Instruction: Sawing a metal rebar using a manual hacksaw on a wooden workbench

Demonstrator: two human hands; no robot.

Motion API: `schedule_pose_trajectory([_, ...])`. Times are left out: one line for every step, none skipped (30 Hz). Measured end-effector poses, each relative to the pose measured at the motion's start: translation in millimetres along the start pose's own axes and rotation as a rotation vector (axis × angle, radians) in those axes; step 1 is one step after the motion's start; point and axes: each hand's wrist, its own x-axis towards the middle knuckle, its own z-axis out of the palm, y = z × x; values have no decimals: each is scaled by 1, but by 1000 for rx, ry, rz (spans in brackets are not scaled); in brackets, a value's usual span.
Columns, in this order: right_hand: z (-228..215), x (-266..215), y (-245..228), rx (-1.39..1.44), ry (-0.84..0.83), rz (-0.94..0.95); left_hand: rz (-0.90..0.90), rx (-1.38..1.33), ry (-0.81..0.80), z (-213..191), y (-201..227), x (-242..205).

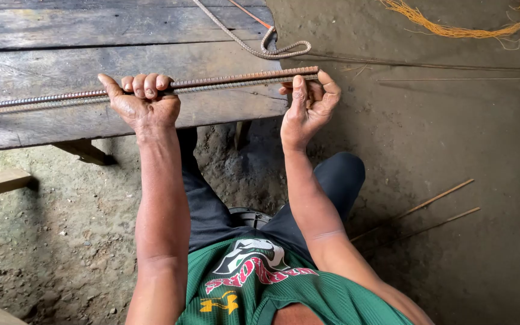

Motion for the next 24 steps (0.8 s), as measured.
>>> schedule_pose_trajectory([0, 1, -2, -1, -3, 1, 1, -2, 3, 0, 0, 0])
schedule_pose_trajectory([0, 1, -5, -3, -10, 9, -1, -4, 2, 0, 0, 0])
schedule_pose_trajectory([0, 1, -7, -5, -17, 17, -3, -5, 1, 0, -1, 0])
schedule_pose_trajectory([0, 0, -7, -6, -17, 18, -3, -5, 2, 0, -1, -1])
schedule_pose_trajectory([0, -1, -6, -4, -12, 24, 2, -3, 4, 0, -1, -1])
schedule_pose_trajectory([0, 0, -6, -1, -8, 28, 8, -3, 5, 0, -1, -2])
schedule_pose_trajectory([1, 1, -4, 1, -10, 28, 10, -4, 4, 2, -1, -2])
schedule_pose_trajectory([0, 1, -3, 11, -8, 26, 13, 2, 11, 2, -2, -2])
schedule_pose_trajectory([-1, 1, -2, 21, -6, 24, 16, 7, 18, 2, -2, -3])
schedule_pose_trajectory([0, 2, -2, 21, -5, 23, 16, 8, 17, 2, -1, -2])
schedule_pose_trajectory([1, 3, -2, 27, -1, 21, 22, 7, 22, 3, -1, -2])
schedule_pose_trajectory([1, 3, -3, 32, 4, 19, 27, 6, 28, 2, -2, -1])
schedule_pose_trajectory([-1, 2, -2, 31, 5, 18, 26, 8, 28, 1, -2, -1])
schedule_pose_trajectory([-2, 2, -1, 35, 6, 21, 23, 7, 28, 1, -2, -1])
schedule_pose_trajectory([-2, 2, 0, 39, 7, 24, 20, 7, 27, 1, -1, -2])
schedule_pose_trajectory([-3, 2, 2, 40, 6, 27, 23, 6, 28, 0, -2, -1])
schedule_pose_trajectory([-4, 1, 4, 53, 6, 24, 31, 5, 32, 0, -2, 0])
schedule_pose_trajectory([-4, 2, 6, 70, 7, 20, 40, 2, 32, 0, -2, 2])
schedule_pose_trajectory([-4, 2, 7, 73, 6, 21, 43, 1, 31, -1, -2, 2])
schedule_pose_trajectory([-5, 2, 8, 86, 5, 26, 40, 7, 30, -1, -2, 3])
schedule_pose_trajectory([-6, 2, 9, 98, 5, 31, 36, 12, 30, -2, -2, 3])
schedule_pose_trajectory([-6, 2, 9, 101, 5, 30, 38, 12, 28, -2, -2, 4])
schedule_pose_trajectory([-6, 1, 10, 97, 7, 31, 36, 13, 26, -2, -2, 4])
schedule_pose_trajectory([-7, 0, 11, 93, 8, 33, 36, 15, 26, -3, -1, 4])
